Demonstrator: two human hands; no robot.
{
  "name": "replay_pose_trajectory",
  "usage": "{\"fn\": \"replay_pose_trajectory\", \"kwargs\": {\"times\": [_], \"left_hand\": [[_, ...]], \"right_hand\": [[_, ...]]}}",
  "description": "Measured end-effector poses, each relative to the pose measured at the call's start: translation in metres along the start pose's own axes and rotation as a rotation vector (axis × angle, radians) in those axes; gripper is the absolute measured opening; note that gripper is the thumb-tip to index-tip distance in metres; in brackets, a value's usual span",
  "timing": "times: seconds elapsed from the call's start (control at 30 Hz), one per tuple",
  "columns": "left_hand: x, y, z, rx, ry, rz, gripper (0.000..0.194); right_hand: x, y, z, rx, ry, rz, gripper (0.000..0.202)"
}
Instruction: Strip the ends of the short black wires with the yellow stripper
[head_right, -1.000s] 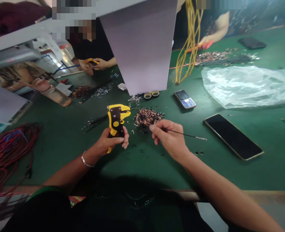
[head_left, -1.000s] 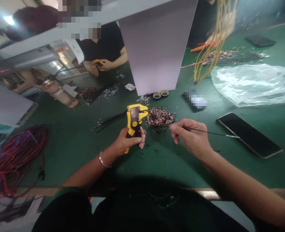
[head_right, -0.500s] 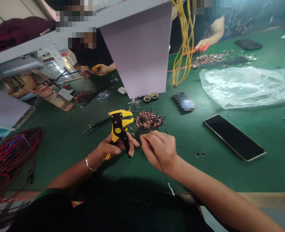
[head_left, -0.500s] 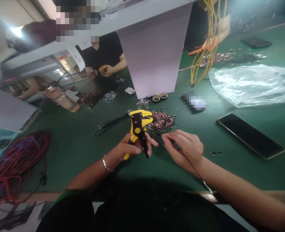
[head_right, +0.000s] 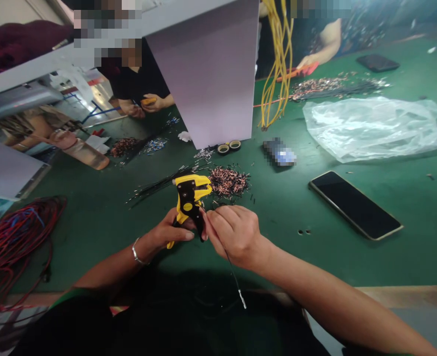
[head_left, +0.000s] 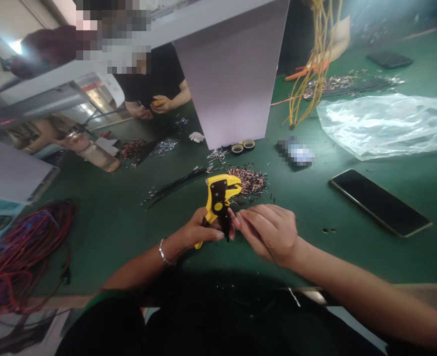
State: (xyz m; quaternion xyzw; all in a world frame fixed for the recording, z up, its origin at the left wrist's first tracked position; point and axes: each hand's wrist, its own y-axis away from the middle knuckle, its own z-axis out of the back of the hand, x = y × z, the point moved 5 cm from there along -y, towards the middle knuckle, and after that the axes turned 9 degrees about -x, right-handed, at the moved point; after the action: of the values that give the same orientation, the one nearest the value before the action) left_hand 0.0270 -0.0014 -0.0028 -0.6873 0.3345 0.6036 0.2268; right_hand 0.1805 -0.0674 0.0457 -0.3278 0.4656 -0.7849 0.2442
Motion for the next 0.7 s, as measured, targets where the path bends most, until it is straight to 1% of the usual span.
{"fn": "replay_pose_trajectory", "kwargs": {"times": [0.13, 0.27, 0.5, 0.7], "left_hand": [[0.0003, 0.0016, 0.0017, -0.038, -0.098, -0.002, 0.034], [0.0014, 0.0032, 0.0041, -0.086, -0.152, -0.034, 0.032], [0.0001, 0.0024, 0.0022, -0.076, -0.118, -0.086, 0.032], [-0.0005, 0.0022, -0.0003, -0.090, -0.229, -0.112, 0.027]], "right_hand": [[0.0013, 0.0009, -0.0015, 0.007, 0.006, 0.018, 0.011], [0.0023, 0.0006, -0.0008, 0.012, 0.021, 0.023, 0.013], [0.0015, -0.0008, 0.0022, -0.008, 0.100, 0.023, 0.015], [0.0042, 0.0024, -0.0012, -0.007, 0.111, 0.045, 0.015]]}}
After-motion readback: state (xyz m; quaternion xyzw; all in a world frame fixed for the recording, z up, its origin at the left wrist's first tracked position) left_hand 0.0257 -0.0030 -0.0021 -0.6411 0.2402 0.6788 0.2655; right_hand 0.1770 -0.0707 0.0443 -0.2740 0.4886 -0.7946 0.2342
